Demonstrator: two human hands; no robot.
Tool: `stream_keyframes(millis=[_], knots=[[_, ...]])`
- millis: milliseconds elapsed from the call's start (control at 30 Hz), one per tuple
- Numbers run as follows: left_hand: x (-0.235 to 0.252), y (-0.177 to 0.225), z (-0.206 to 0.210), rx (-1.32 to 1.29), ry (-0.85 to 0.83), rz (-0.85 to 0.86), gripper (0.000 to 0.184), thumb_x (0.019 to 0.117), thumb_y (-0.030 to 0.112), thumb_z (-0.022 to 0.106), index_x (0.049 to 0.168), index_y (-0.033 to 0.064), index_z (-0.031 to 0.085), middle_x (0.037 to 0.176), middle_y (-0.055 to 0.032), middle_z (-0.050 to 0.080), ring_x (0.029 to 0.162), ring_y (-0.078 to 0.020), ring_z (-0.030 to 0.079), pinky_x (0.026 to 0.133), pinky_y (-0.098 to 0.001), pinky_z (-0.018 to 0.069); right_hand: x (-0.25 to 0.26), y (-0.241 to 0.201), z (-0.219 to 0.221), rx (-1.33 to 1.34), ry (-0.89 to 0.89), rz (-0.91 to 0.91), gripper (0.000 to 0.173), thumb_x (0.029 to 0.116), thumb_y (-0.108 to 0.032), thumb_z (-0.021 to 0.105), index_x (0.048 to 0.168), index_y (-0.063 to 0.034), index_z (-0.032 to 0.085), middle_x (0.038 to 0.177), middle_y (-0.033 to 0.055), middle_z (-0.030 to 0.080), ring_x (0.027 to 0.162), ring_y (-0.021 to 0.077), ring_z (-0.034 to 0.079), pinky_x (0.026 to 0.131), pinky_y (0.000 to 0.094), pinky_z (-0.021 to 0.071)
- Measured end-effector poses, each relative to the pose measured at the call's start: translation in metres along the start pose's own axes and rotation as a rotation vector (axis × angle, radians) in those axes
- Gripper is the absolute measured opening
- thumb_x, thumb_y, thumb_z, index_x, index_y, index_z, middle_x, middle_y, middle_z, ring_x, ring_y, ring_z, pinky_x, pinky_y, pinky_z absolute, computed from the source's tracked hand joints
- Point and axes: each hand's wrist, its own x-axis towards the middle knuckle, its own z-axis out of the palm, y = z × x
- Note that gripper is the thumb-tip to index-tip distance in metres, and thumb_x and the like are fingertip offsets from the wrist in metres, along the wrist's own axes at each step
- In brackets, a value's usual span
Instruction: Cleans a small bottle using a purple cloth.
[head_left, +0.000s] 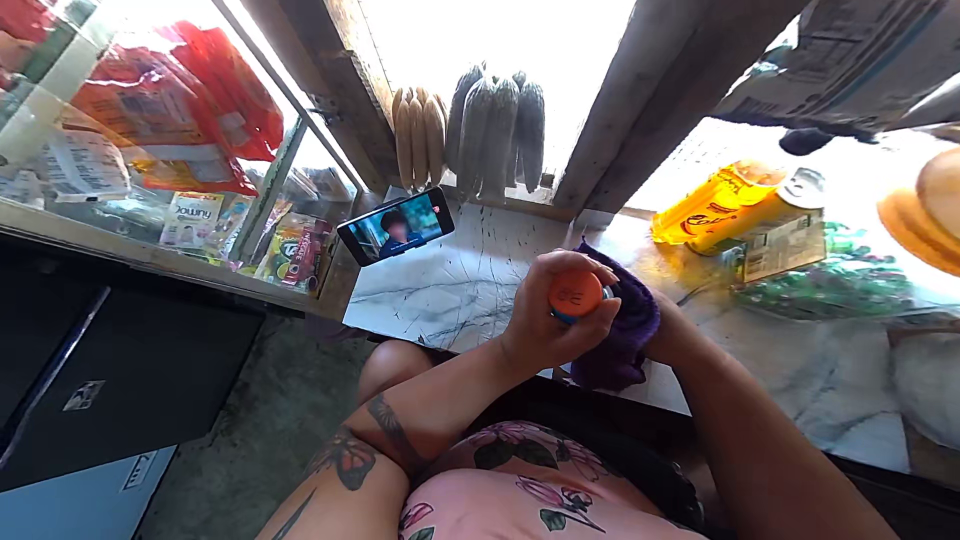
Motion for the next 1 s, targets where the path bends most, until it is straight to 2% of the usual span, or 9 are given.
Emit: stream_keyframes(millis=[133, 200, 267, 333, 433, 500, 633, 867, 1000], knots=[[0.001, 0.001, 0.002, 0.021, -0.013, 0.004, 0.037, 0.0926, 0.013, 0.067, 0.124, 0.0067, 0.048, 0.103, -0.0106, 0.065, 0.098, -0.0172, 0.067, 0.089, -0.0356, 0.0576, -0.003, 0.007, -0.002, 0.126, 0.001, 0.002, 0.04, 0.0835, -0.019, 0.07, 0.117, 0.0013, 0.066, 0.11, -0.0044, 0.068, 0.109, -0.0116, 0.056, 0.099, 0.0109, 0.044], [0.001, 0.001, 0.003, 0.033, -0.027, 0.018, 0.038, 0.0911, 0.011, 0.067, 0.124, 0.0058, 0.048, 0.102, -0.0114, 0.065, 0.096, -0.0185, 0.068, 0.089, -0.0369, 0.0578, -0.007, 0.004, -0.006, 0.183, -0.006, 0.203, 0.032, 0.0843, -0.012, 0.066, 0.115, -0.0022, 0.065, 0.1, -0.0072, 0.067, 0.096, -0.0115, 0.059, 0.089, 0.0116, 0.049], [-0.001, 0.004, 0.006, 0.043, -0.049, 0.037, 0.038, 0.09, 0.012, 0.069, 0.123, 0.0052, 0.05, 0.1, -0.012, 0.065, 0.096, -0.0208, 0.068, 0.091, -0.0407, 0.0571, -0.002, -0.015, -0.013, 0.2, -0.043, 0.599, 0.015, 0.095, 0.003, 0.056, 0.108, 0.0063, 0.063, 0.09, 0.0094, 0.065, 0.082, 0.0072, 0.058, 0.081, 0.0262, 0.0494], [-0.004, 0.008, 0.01, 0.082, -0.085, 0.055, 0.037, 0.0905, 0.015, 0.07, 0.121, 0.0051, 0.051, 0.1, -0.0122, 0.067, 0.099, -0.022, 0.067, 0.096, -0.043, 0.0546, -0.006, 0.007, -0.011, 0.163, -0.107, 0.705, 0.02, 0.1045, -0.006, 0.05, 0.11, 0.0081, 0.063, 0.092, 0.0101, 0.062, 0.083, 0.0066, 0.058, 0.082, 0.024, 0.0501], [-0.009, 0.011, 0.013, 0.134, -0.139, 0.086, 0.035, 0.0912, 0.018, 0.071, 0.118, 0.005, 0.052, 0.1, -0.0124, 0.067, 0.101, -0.0235, 0.067, 0.099, -0.0447, 0.0527, -0.027, 0.027, 0.001, 0.306, 0.067, 0.44, 0.028, 0.106, -0.019, 0.054, 0.098, 0.0047, 0.066, 0.08, 0.0029, 0.062, 0.074, 0.0023, 0.059, 0.073, 0.0222, 0.0526], [-0.01, 0.012, 0.013, 0.138, -0.15, 0.101, 0.034, 0.0919, 0.018, 0.07, 0.118, 0.0047, 0.053, 0.1, -0.0127, 0.067, 0.1, -0.023, 0.067, 0.1, -0.0448, 0.052, -0.028, -0.004, 0.015, 0.376, 0.326, 0.252, 0.019, 0.0993, -0.019, 0.053, 0.086, -0.0118, 0.064, 0.07, -0.0129, 0.061, 0.068, -0.0075, 0.06, 0.064, 0.0143, 0.0518], [-0.012, 0.014, 0.009, 0.176, -0.139, 0.101, 0.034, 0.0928, 0.021, 0.069, 0.118, 0.0065, 0.053, 0.101, -0.0102, 0.067, 0.103, -0.02, 0.066, 0.107, -0.0451, 0.0464, -0.024, -0.041, 0.027, 0.416, 0.376, 0.078, 0.024, 0.1098, -0.021, 0.037, 0.108, -0.0311, 0.059, 0.093, -0.0278, 0.064, 0.091, -0.0156, 0.059, 0.083, 0.0109, 0.0516], [-0.02, 0.017, 0.0, 0.159, -0.102, 0.124, 0.034, 0.0965, 0.027, 0.067, 0.122, 0.0106, 0.052, 0.104, -0.0061, 0.066, 0.107, -0.017, 0.065, 0.109, -0.0433, 0.044, -0.016, -0.028, 0.029, 0.149, 0.308, -0.013, 0.026, 0.1045, -0.005, 0.04, 0.104, 0.0137, 0.059, 0.094, 0.0043, 0.064, 0.093, -0.0128, 0.056, 0.09, 0.0088, 0.0449], [-0.028, 0.021, -0.002, 0.156, -0.099, 0.129, 0.033, 0.0962, 0.027, 0.068, 0.122, 0.0125, 0.052, 0.105, -0.0053, 0.065, 0.107, -0.0177, 0.065, 0.108, -0.0439, 0.0456, -0.009, -0.024, 0.024, 0.069, 0.206, 0.0, 0.028, 0.1026, -0.006, 0.043, 0.109, 0.0134, 0.062, 0.105, 0.0131, 0.067, 0.103, -0.0057, 0.058, 0.097, 0.0112, 0.0431]])
